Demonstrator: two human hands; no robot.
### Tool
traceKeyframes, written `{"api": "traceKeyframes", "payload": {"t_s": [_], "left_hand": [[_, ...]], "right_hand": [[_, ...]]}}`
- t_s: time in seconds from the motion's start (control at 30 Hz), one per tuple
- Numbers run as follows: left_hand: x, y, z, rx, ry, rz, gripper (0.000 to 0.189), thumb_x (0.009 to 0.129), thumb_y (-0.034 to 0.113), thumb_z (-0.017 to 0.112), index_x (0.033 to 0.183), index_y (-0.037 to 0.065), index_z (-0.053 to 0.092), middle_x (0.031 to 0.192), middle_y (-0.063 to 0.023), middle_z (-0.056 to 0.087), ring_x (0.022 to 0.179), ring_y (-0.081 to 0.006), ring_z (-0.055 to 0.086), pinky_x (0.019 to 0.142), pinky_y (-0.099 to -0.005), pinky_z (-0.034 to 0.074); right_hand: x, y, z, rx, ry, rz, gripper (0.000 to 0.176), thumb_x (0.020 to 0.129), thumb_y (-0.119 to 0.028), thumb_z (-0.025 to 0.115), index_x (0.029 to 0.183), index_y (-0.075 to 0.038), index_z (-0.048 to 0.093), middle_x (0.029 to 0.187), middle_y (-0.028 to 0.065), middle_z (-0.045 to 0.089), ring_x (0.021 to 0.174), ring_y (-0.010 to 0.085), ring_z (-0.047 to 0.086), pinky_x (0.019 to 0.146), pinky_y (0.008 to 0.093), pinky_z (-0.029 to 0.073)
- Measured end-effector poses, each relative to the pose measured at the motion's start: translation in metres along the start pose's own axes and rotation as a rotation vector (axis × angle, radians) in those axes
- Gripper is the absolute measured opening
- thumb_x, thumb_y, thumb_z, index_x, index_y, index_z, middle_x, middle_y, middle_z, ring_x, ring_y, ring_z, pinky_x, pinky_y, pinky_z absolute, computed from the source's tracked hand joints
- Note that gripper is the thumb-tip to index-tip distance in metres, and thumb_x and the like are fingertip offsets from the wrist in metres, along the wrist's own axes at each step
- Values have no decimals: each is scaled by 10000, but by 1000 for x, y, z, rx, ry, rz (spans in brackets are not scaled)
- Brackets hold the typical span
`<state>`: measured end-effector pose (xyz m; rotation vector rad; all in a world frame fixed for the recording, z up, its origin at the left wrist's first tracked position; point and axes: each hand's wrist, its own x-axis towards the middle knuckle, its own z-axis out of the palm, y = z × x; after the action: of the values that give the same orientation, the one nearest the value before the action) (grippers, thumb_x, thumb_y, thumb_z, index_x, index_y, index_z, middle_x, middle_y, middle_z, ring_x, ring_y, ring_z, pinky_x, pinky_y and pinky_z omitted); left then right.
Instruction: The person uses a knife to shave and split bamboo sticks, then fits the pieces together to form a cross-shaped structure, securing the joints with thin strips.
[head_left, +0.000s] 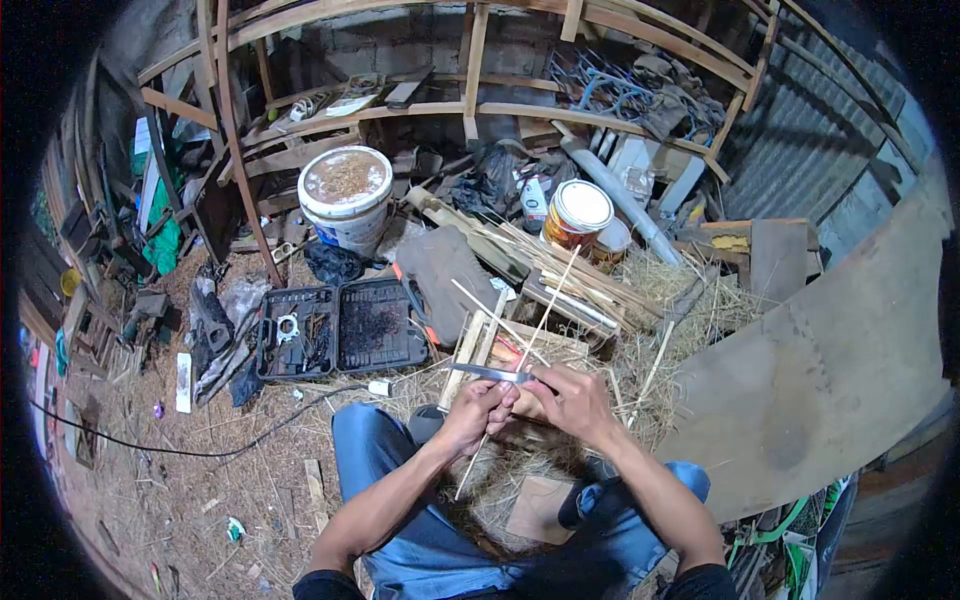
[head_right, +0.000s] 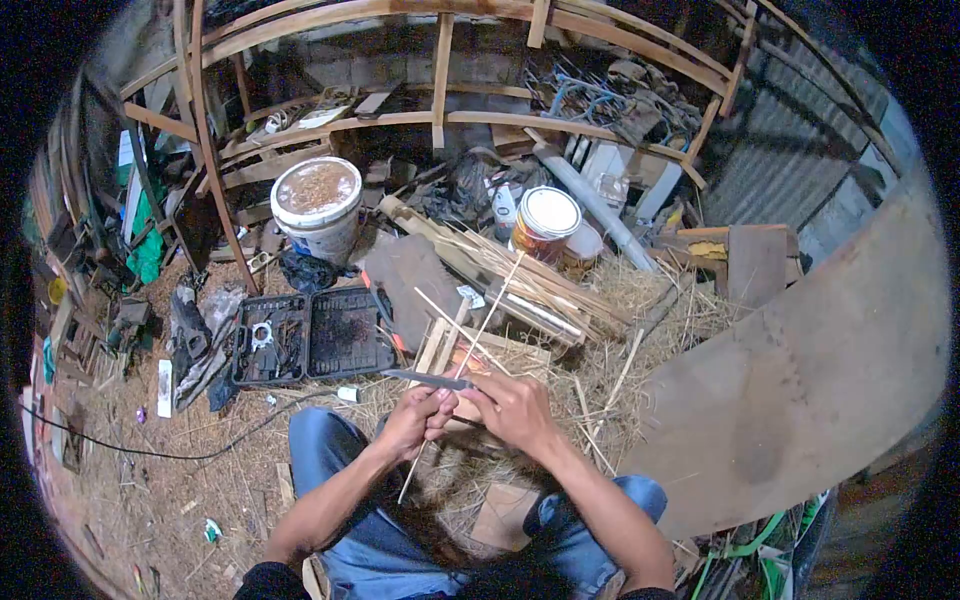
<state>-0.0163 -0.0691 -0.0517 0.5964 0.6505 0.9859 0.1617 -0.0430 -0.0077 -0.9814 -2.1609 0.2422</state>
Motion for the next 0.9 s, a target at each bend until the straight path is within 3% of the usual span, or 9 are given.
{"api": "traceKeyframes", "payload": {"t_s": [0.23,0.3,0.37,0.5,0.53,0.63,0.7,0.83,0.9], "left_hand": [[7,6,6,-103,19,-44,450,953,117,444,1383,64,323,731,47,398,497,-3,292,365,-142,214],[2,6,6,-78,-40,-28,456,945,101,451,1383,65,331,731,48,407,494,-4,298,367,-141,223],[-5,1,10,19,-5,-71,458,937,95,458,1380,66,343,727,48,410,491,-6,298,368,-144,227],[-20,-2,3,16,-99,-123,449,945,119,470,1376,72,353,750,31,423,498,-12,298,380,-149,225],[-15,-8,-10,-14,-62,-92,442,949,118,448,1375,70,344,737,29,406,492,-20,292,374,-149,224],[-6,7,-7,-16,-10,-44,431,947,120,420,1369,96,332,707,35,366,484,-24,275,364,-148,217],[-2,9,-3,-36,-36,-62,437,950,129,408,1378,116,319,712,28,360,487,-28,273,367,-149,217],[0,3,5,-57,-28,-41,445,950,147,428,1381,135,320,706,24,351,502,-36,287,379,-150,225],[0,3,6,-58,-52,-13,470,949,166,444,1397,147,303,706,25,348,507,-37,290,382,-151,226]], "right_hand": [[1,26,-5,-230,5,-97,108,804,-189,662,830,-86,685,809,95,672,587,228,634,465,299,487],[12,51,-15,-242,200,154,129,842,-199,613,824,-102,696,791,106,671,586,216,631,448,291,472],[13,83,-31,-286,182,236,200,872,-246,566,835,-101,700,755,126,663,608,254,634,487,331,484],[-13,168,-80,-467,316,765,269,890,-303,532,893,-77,678,775,174,646,674,369,613,607,437,464],[-19,170,-84,-463,325,772,269,890,-303,532,893,-77,678,775,174,646,674,369,613,607,437,464],[-21,160,-88,-380,361,756,296,898,-320,520,948,-66,665,743,176,635,683,336,624,623,408,467],[-7,125,-75,-325,336,595,299,903,-313,513,901,-51,657,750,172,634,660,311,619,619,388,463],[7,63,-54,-6,61,434,269,866,-302,592,854,-39,648,743,143,641,639,301,624,589,373,484],[4,40,-32,25,146,32,170,827,-224,647,825,-56,676,727,101,653,561,207,623,507,326,482]]}}
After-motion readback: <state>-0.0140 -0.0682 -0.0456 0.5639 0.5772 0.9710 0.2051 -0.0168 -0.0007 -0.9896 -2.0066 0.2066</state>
